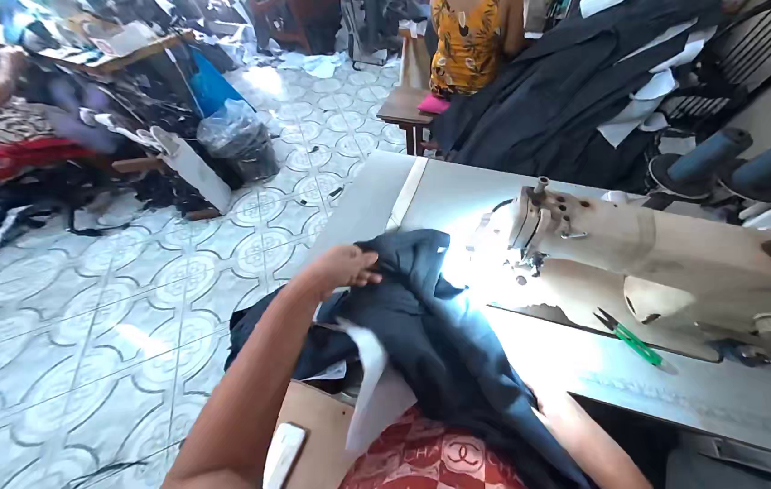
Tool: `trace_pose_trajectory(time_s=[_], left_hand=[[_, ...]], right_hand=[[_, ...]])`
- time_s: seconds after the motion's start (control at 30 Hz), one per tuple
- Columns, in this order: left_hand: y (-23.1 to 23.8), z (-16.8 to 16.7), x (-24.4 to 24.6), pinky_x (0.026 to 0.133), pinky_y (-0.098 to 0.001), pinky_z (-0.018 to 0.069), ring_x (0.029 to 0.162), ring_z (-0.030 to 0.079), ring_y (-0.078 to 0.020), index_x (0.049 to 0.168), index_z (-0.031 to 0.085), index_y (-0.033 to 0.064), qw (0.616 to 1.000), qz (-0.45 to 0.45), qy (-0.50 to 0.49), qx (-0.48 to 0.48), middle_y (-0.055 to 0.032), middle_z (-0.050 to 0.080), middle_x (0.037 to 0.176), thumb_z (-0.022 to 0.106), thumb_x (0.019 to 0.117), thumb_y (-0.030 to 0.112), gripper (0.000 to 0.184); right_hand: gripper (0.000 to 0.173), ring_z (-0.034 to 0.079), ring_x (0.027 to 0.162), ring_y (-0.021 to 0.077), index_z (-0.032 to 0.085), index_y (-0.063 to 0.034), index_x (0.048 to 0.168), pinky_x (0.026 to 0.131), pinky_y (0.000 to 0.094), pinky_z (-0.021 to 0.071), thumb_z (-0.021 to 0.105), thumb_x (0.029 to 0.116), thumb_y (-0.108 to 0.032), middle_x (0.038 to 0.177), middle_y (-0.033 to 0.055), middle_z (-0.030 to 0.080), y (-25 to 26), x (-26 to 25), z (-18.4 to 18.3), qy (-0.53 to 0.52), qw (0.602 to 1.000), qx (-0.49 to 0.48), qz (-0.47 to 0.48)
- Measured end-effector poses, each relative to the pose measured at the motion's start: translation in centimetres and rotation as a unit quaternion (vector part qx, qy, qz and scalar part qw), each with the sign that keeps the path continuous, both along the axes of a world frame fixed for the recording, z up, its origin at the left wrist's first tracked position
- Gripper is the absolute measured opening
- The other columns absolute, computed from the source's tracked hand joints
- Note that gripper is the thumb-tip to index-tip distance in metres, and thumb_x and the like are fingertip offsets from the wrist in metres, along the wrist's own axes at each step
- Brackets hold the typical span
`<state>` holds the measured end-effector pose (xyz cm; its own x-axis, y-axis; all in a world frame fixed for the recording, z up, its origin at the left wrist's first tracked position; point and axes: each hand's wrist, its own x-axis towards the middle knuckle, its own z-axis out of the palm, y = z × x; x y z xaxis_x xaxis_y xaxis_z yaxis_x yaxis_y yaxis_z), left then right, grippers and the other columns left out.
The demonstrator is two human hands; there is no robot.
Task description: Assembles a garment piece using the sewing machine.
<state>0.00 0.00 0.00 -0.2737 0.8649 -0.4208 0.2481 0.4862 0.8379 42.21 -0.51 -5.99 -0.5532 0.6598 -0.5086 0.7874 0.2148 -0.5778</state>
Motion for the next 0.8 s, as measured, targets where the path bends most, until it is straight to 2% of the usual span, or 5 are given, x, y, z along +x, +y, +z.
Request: trace_pose_trajectory(time_s=[0.2,0.37,0.5,0.67,0.8], left_hand=[[-2.9,-5.0,-1.2,0.089,-0.0385,0.0575,0.094,0.070,-0.0172,0.128,0.058,-0.0032,0.994,0.030,0.081,0.060,-0.0132,0.072,0.107,0.067,0.0991,0.017,0.036],[-1.7,-4.0,2.0,0.108,-0.0448,0.0504,0.122,0.065,-0.0207,0.142,0.054,0.0019,0.986,-0.097,0.114,0.078,-0.0140,0.068,0.132,0.063,0.1016,0.029,0.050],[-3.3,-0.8,0.2,0.084,-0.0420,0.0603,0.093,0.074,-0.0202,0.128,0.067,0.0045,0.966,0.025,0.206,0.152,-0.0107,0.075,0.113,0.052,0.1071,0.013,0.027],[-6.4,-5.7,-3.2,0.104,-0.0648,0.0456,0.123,0.058,-0.0480,0.130,0.063,-0.0034,0.929,0.064,0.363,0.035,-0.0305,0.060,0.131,0.062,0.1007,0.015,0.034],[-6.5,-8.6,2.9,0.104,-0.0646,0.0440,0.134,0.050,-0.0453,0.127,0.067,0.0010,0.915,0.024,0.400,0.055,-0.0252,0.058,0.139,0.068,0.0882,0.008,0.039]], right_hand=[[0.031,0.070,0.103,0.0455,0.070,0.0054,0.118,0.085,0.0592,0.0576,0.059,0.0970,-0.014,0.108,0.0261,0.070,-2.8,-3.2,3.6,0.031,0.925,0.378,-0.022],[0.057,0.050,0.142,0.0335,0.052,-0.0077,0.150,0.114,0.0545,0.0441,0.050,0.1056,-0.043,0.155,0.0156,0.051,-2.4,-11.1,5.3,0.233,0.934,0.265,0.051],[0.077,0.018,0.154,0.0497,0.033,-0.0208,0.163,0.105,0.0766,0.0353,0.056,0.0981,-0.056,0.172,0.0138,0.017,1.5,-16.6,-0.1,0.088,0.977,0.184,0.061],[0.071,0.017,0.155,0.0498,0.039,-0.0220,0.160,0.104,0.0816,0.0286,0.051,0.0979,-0.054,0.171,0.0125,0.023,4.1,-16.7,-4.3,0.043,0.952,0.298,0.056],[0.074,0.018,0.154,0.0498,0.039,-0.0215,0.161,0.102,0.0814,0.0314,0.051,0.0957,-0.055,0.171,0.0110,0.023,3.9,-17.0,-4.7,0.036,0.947,0.316,0.050]])
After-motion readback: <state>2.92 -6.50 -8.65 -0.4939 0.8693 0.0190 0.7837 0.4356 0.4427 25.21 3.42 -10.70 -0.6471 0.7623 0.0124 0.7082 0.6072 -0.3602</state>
